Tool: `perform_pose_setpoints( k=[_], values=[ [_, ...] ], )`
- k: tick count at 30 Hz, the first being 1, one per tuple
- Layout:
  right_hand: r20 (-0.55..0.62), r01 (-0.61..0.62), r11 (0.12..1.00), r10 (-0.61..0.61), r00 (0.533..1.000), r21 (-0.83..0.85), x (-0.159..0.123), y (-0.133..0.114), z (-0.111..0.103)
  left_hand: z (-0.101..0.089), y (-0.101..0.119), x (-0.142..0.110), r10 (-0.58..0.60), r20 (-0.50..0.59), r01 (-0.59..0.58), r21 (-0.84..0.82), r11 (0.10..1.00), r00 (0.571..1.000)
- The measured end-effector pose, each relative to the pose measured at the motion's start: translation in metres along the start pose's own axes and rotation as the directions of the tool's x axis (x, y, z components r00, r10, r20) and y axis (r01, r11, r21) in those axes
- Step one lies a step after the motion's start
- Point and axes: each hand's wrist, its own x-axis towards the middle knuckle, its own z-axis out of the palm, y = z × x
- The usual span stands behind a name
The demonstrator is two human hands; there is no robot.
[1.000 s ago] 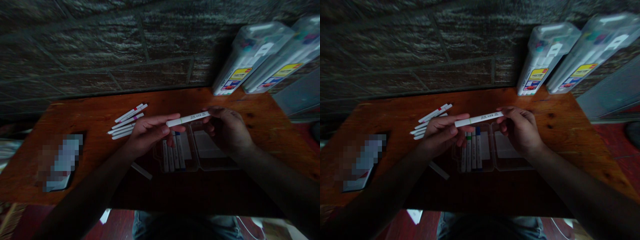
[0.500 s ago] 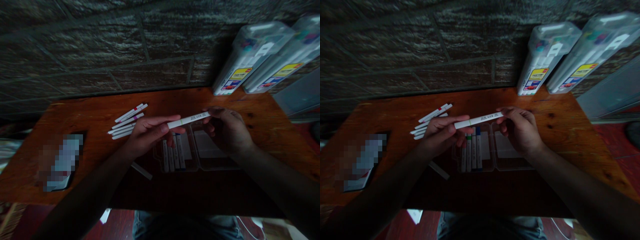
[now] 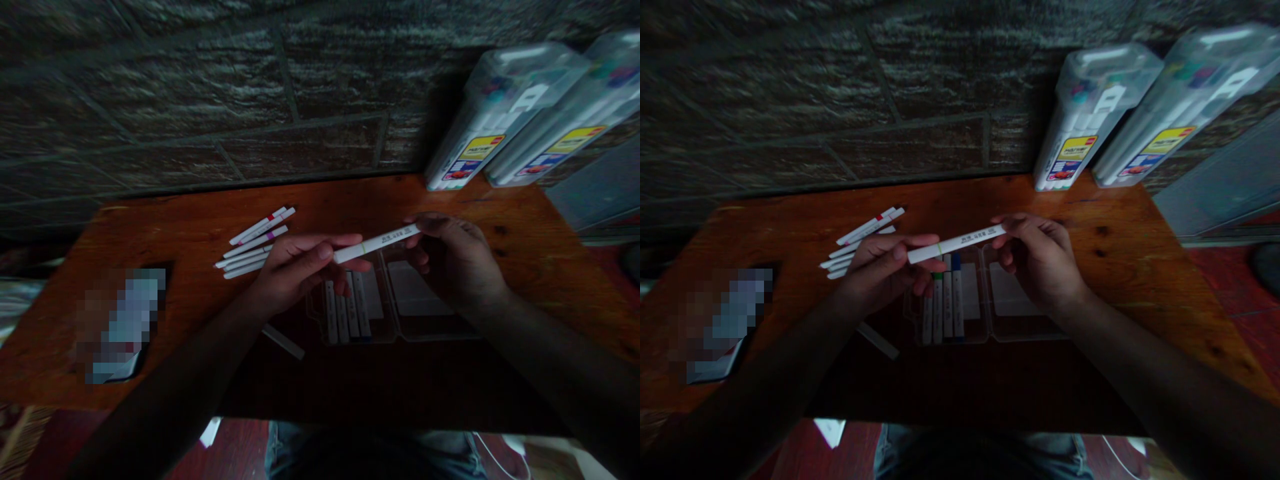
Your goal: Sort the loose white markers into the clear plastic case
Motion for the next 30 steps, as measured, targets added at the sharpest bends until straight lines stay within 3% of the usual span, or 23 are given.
perform_pose_setpoints(
  k=[22, 30],
  values=[
    [0.001, 0.02, 0.999, -0.02, 1.0, -0.03, -0.0022, -0.0014, 0.0018, 0.0007, -0.0011, 0.0004, 0.015, -0.014, -0.015, 0.023, 1.0, 1.0],
    [-0.001, 0.022, 0.998, -0.022, 1.0, -0.051, -0.0015, -0.0004, -0.0001, -0.0015, -0.0003, -0.0029, 0.016, -0.02, -0.014, 0.121, 0.993, 1.0]
  ],
)
